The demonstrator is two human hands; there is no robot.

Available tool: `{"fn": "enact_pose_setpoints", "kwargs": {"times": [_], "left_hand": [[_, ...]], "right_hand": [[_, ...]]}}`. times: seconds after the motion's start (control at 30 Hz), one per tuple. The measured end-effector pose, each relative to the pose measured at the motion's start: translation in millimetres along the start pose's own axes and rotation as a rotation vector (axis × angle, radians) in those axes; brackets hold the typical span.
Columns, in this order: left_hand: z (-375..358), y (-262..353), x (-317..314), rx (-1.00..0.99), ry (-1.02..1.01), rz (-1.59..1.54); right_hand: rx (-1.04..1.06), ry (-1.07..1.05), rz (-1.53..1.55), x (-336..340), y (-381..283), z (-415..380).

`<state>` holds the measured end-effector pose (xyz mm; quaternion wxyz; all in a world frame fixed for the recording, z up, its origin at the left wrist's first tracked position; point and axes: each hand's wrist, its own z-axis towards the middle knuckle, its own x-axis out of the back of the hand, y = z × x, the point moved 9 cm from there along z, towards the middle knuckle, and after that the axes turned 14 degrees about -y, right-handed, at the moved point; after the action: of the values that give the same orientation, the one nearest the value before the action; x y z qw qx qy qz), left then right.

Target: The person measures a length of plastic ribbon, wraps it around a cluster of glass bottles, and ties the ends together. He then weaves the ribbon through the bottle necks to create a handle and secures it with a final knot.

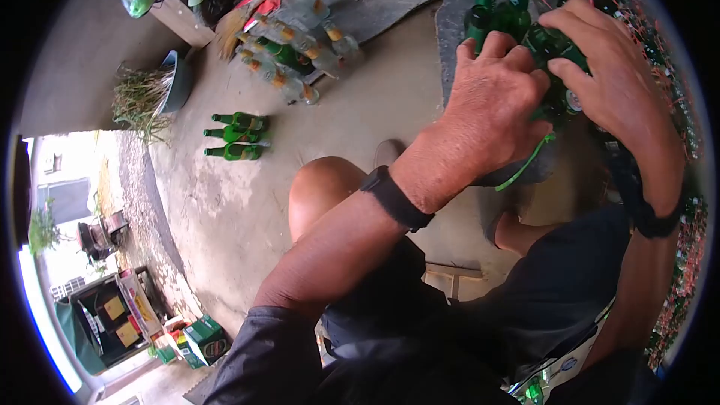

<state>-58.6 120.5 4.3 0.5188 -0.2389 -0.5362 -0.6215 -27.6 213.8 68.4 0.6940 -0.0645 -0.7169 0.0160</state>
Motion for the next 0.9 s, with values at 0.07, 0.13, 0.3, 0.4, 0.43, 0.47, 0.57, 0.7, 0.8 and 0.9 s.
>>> {"fn": "enact_pose_setpoints", "kwargs": {"times": [0.07,0.13,0.3,0.4,0.43,0.47,0.57,0.7,0.8,0.9], "left_hand": [[-8,-3,7,0.025,0.002,-0.005],[-15,-4,15,0.025,0.011,-0.019],[-34,-7,46,-0.001,0.106,-0.14],[-39,-13,46,0.015,0.055,-0.228],[-42,-13,47,0.008,0.056,-0.241],[-44,-13,48,0.001,0.056,-0.253],[-48,-18,58,-0.018,0.073,-0.33],[-56,-26,105,0.003,0.07,-0.413],[-80,-41,149,-0.014,0.183,-0.472],[-121,-89,175,0.19,0.24,-0.794]], "right_hand": [[-0.076,0.076,0.0,7,-6,-10],[-0.054,0.092,0.061,13,-10,-16],[0.013,0.135,0.083,12,-37,-26],[0.033,0.15,0.07,1,-46,-24],[0.029,0.14,0.077,-3,-45,-23],[0.036,0.142,0.075,-6,-44,-22],[0.058,0.129,0.083,-16,-44,-21],[0.029,0.137,0.072,-22,-42,-23],[0.03,0.154,0.11,-22,-39,-26],[0.069,0.205,0.083,-19,-40,-29]]}}
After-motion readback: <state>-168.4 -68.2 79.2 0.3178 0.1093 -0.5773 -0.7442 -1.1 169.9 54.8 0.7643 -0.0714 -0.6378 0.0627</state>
